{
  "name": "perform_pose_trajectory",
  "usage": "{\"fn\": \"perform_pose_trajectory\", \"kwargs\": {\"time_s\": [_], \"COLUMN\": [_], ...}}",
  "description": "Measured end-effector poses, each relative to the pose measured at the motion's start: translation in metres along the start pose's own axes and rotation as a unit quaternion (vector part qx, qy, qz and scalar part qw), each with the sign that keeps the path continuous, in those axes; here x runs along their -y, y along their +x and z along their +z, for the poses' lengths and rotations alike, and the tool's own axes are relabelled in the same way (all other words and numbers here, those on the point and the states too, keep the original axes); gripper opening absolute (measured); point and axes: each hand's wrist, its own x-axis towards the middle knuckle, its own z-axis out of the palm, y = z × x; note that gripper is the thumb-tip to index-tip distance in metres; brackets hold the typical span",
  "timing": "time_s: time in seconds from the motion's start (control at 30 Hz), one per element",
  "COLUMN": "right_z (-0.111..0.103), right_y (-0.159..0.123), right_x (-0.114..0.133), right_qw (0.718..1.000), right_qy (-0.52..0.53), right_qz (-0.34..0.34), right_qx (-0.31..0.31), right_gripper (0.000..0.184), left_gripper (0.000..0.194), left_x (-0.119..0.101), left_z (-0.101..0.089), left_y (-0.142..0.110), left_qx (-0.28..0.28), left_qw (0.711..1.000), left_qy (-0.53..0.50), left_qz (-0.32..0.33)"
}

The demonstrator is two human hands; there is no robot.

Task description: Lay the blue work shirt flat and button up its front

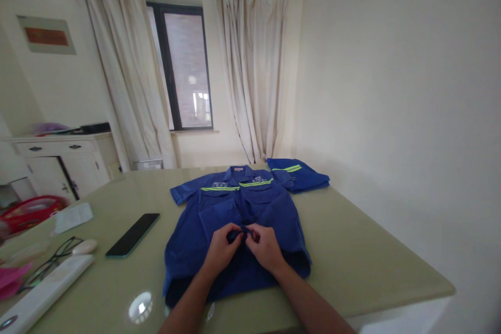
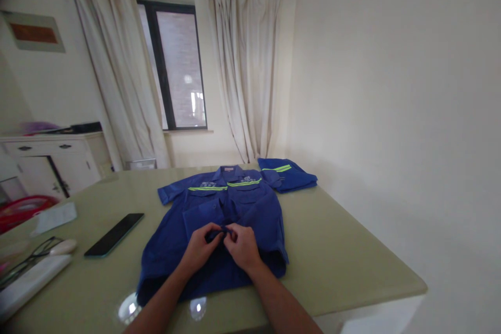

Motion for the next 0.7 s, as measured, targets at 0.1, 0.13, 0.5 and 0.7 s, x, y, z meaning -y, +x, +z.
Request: {"fn": "perform_pose_trajectory", "kwargs": {"time_s": [0.1, 0.13, 0.5, 0.7], "right_z": [0.0004, 0.0007, 0.0018, 0.0019], "right_y": [0.0003, 0.0004, 0.0014, 0.0024], "right_x": [-0.0001, -0.0005, -0.0040, -0.0049], "right_qw": [1.000, 1.000, 1.000, 1.000], "right_qy": [-0.006, -0.006, 0.000, 0.003], "right_qz": [0.001, 0.003, 0.003, 0.011], "right_qx": [-0.008, -0.011, -0.027, -0.013], "right_gripper": [0.023, 0.021, 0.020, 0.017], "left_gripper": [0.013, 0.013, 0.013, 0.014], "left_x": [-0.0016, -0.0015, 0.0012, -0.0001], "left_z": [-0.0005, -0.0005, 0.0013, 0.0007], "left_y": [-0.0001, -0.0002, -0.0012, -0.0008], "left_qx": [-0.004, -0.004, 0.005, -0.013], "left_qw": [1.000, 1.000, 1.000, 1.000], "left_qy": [0.004, 0.006, 0.010, 0.007], "left_qz": [-0.003, -0.001, 0.028, 0.007]}}
